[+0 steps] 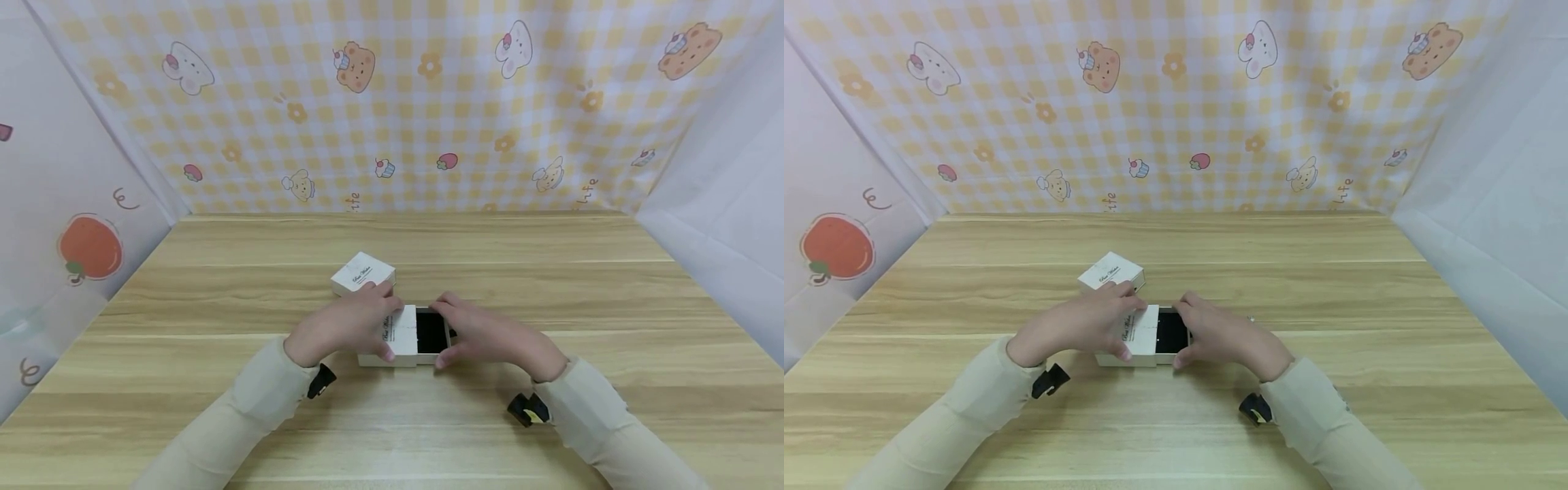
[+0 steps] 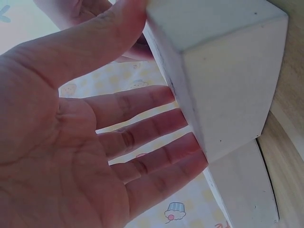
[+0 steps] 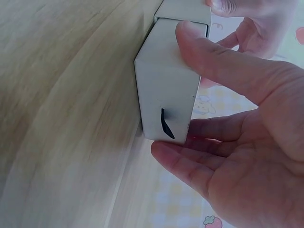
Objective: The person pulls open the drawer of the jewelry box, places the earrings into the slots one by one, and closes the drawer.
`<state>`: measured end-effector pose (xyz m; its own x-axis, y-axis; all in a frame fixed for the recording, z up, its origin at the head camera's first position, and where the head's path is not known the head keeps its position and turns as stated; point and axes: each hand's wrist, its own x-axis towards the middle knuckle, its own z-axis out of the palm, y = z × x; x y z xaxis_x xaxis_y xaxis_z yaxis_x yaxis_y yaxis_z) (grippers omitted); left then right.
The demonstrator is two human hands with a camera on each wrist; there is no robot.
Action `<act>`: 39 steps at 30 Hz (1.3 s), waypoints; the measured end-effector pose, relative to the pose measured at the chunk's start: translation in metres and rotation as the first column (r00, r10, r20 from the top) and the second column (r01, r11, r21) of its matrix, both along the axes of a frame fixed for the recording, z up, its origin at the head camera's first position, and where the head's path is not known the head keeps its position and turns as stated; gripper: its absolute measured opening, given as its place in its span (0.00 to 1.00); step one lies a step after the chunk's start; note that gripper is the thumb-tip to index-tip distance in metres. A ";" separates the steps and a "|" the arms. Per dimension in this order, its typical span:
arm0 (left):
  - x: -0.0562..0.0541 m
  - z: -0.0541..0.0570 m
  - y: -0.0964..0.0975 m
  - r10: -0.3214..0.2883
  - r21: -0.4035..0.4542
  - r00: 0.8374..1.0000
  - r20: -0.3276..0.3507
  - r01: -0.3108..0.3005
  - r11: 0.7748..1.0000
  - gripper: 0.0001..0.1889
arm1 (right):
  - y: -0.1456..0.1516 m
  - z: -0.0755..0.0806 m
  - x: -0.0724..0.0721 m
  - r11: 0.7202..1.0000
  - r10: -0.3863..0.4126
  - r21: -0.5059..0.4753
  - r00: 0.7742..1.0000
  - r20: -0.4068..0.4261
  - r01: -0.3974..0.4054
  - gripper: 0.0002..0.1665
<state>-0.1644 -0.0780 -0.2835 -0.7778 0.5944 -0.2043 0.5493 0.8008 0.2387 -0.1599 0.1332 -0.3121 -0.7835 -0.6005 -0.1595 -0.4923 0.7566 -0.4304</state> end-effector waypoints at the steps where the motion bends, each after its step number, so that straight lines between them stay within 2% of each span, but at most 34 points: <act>1: 0.000 0.000 0.000 -0.001 -0.001 1.000 -0.002 0.001 1.000 0.36 | 0.000 0.000 0.000 1.000 0.005 0.001 1.000 -0.004 -0.005 0.51; 14: 0.000 -0.001 0.000 0.008 -0.005 1.000 -0.001 -0.008 1.000 0.36 | -0.012 0.001 0.000 1.000 0.027 0.011 0.999 -0.041 -0.026 0.50; 29: 0.000 -0.002 0.000 0.004 -0.020 1.000 -0.005 -0.004 1.000 0.36 | -0.020 0.001 0.001 1.000 0.029 -0.005 0.999 -0.031 -0.029 0.47; 33: -0.001 -0.003 0.001 0.001 -0.030 1.000 -0.006 -0.001 1.000 0.37 | -0.018 0.000 0.002 1.000 0.006 -0.028 1.000 -0.005 -0.006 0.50; 39: -0.001 -0.003 0.002 -0.002 -0.043 1.000 -0.013 0.002 0.999 0.37 | -0.006 0.006 0.000 0.997 -0.029 -0.065 0.995 0.097 0.036 0.52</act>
<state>-0.1657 -0.0761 -0.2868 -0.7795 0.5868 -0.2191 0.5536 0.8091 0.1971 -0.1597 0.1267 -0.3059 -0.7860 -0.5868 -0.1948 -0.4221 0.7395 -0.5244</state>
